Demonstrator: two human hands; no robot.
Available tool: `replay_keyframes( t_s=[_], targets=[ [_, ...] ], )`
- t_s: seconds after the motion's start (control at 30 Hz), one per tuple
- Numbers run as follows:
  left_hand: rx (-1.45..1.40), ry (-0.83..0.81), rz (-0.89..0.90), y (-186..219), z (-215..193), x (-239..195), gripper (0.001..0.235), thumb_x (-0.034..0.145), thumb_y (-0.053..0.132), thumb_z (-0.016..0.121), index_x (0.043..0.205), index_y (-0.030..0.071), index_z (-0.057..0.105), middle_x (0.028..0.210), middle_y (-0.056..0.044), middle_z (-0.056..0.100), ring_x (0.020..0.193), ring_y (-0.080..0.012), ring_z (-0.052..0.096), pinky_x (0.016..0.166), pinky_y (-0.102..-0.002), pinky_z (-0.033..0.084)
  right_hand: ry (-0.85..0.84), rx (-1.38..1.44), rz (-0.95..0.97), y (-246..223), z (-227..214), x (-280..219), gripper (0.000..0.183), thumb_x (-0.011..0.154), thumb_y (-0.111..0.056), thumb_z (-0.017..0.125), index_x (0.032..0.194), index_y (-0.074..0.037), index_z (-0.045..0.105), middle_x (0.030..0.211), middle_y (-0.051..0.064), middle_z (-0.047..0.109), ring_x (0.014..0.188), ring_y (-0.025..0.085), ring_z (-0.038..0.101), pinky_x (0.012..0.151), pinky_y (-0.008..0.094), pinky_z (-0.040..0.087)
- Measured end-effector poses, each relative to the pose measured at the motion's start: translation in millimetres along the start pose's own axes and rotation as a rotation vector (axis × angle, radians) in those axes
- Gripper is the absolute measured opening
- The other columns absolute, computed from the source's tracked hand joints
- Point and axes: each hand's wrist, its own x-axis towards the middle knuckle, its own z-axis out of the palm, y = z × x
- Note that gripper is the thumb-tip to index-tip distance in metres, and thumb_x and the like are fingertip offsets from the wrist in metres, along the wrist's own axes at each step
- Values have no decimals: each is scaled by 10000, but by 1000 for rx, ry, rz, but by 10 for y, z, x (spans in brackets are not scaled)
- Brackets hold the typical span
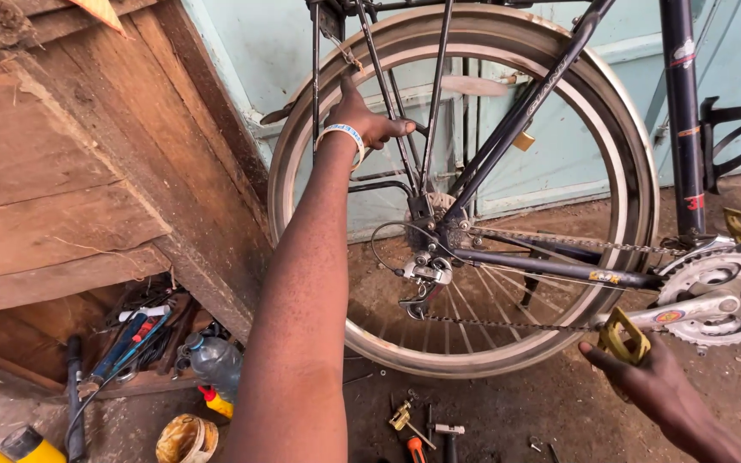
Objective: The person works on the rear wheel and derailleur of a bicycle, using a rag to wipe the chain and gears. They then use a wrench to tighten a bolt on the derailleur and test the wheel's rotation by hand.
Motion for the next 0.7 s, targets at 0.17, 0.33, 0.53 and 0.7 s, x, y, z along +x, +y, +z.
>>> replay_keyframes(
  t_s=[0.17, 0.33, 0.53, 0.7],
  targets=[
    [-33, -19, 27, 21, -34, -154, 1491, 716, 325, 957, 1596, 255, -245, 1701, -142, 183, 726, -137, 635, 641, -285, 568, 12, -84, -45, -160, 21, -126, 638, 884, -188, 753, 1420, -12, 457, 1187, 281, 622, 898, 389, 591, 751, 498, 489],
    [62, -47, 36, 124, -133, -292, 1505, 714, 370, 954, 1582, 215, -266, 1719, -186, 17, 763, -148, 772, 857, -338, 654, 46, -312, -1, -155, -40, -207, 721, 857, -358, 754, 1459, -91, 461, 1236, 257, 740, 967, 394, 708, 868, 498, 546],
    [103, -71, 17, 93, -165, -366, 1507, 691, 410, 946, 1591, 268, -254, 1681, -201, 216, 835, -121, 795, 906, -336, 631, -8, -620, 2, 611, -244, 109, 808, 806, -558, 678, 1453, -147, 421, 1302, 221, 722, 1101, 388, 748, 935, 506, 583],
    [57, -39, 54, 40, -180, -411, 1507, 677, 372, 976, 1602, 265, -208, 1677, -178, 259, 671, -103, 744, 683, -276, 638, 122, -843, -85, 1698, -589, 708, 649, 801, -553, 782, 1245, -161, 516, 1071, 152, 840, 867, 319, 844, 774, 420, 689]
  ],
)
